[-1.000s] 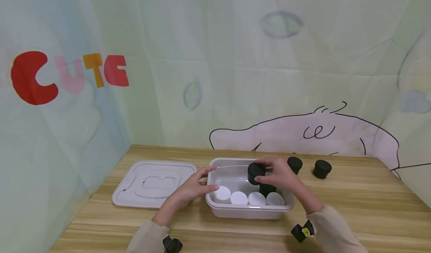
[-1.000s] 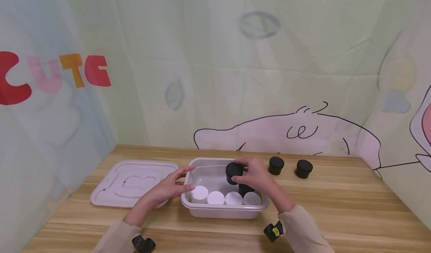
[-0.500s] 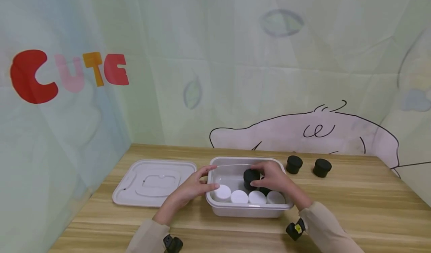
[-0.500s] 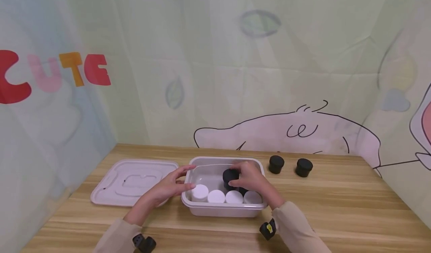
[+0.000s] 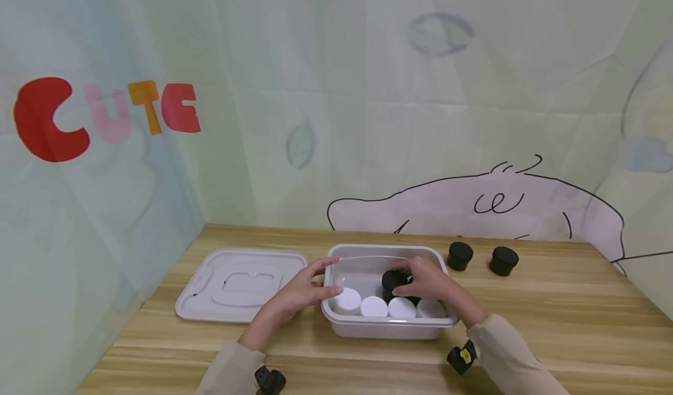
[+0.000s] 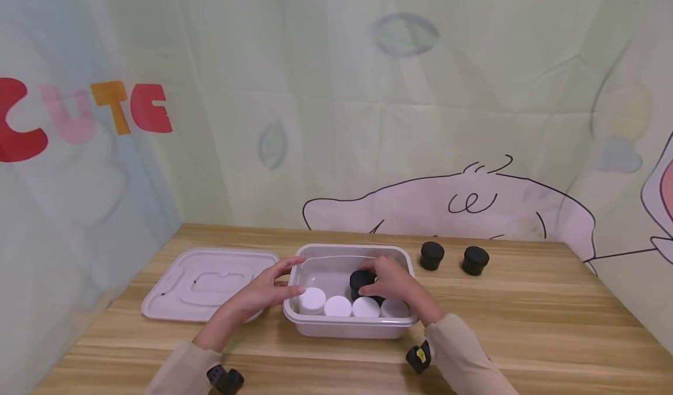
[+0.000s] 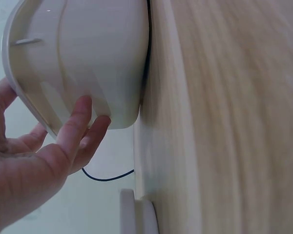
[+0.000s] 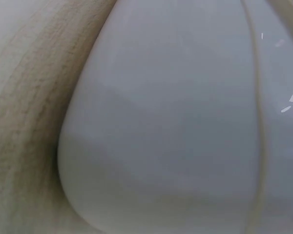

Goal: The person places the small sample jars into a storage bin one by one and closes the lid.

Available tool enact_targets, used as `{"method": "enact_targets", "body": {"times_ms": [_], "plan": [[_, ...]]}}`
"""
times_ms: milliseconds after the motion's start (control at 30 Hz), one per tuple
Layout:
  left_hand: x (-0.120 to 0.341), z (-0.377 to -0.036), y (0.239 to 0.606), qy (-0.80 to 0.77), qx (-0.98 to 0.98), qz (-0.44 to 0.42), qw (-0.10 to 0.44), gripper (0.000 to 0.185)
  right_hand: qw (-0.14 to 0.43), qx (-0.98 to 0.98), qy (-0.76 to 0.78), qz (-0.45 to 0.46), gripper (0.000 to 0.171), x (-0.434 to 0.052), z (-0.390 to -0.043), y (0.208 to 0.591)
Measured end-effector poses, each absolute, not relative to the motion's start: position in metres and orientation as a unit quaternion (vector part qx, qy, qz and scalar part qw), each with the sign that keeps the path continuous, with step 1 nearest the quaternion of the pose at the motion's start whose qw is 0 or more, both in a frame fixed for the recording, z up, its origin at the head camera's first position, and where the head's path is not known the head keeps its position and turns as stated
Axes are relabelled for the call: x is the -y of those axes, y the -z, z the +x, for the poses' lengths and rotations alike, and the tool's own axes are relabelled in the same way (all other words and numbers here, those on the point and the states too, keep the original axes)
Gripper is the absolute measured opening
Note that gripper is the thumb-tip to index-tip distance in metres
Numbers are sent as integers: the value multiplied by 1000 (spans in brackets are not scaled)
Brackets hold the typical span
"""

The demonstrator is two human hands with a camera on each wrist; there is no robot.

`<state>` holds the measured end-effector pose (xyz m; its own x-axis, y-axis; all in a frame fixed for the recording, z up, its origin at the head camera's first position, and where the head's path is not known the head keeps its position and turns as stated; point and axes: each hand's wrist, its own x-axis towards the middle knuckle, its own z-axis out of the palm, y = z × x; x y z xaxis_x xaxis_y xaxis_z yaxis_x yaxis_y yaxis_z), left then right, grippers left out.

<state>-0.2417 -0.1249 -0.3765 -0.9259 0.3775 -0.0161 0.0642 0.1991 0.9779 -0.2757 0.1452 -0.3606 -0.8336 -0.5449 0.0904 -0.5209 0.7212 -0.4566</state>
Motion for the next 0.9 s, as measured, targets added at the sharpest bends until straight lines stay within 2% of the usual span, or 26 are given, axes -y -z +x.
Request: {"method": "enact_targets", "body": {"times_ms": [500,900], "plan": [[125,-243,377,-615,-765,146,127,65,39,-910,278,-305,40,-152,-275,352],[125,-242,377,-615,-765,143,127,66,-38,-900,355,-249,41,-191,-274,335]]}}
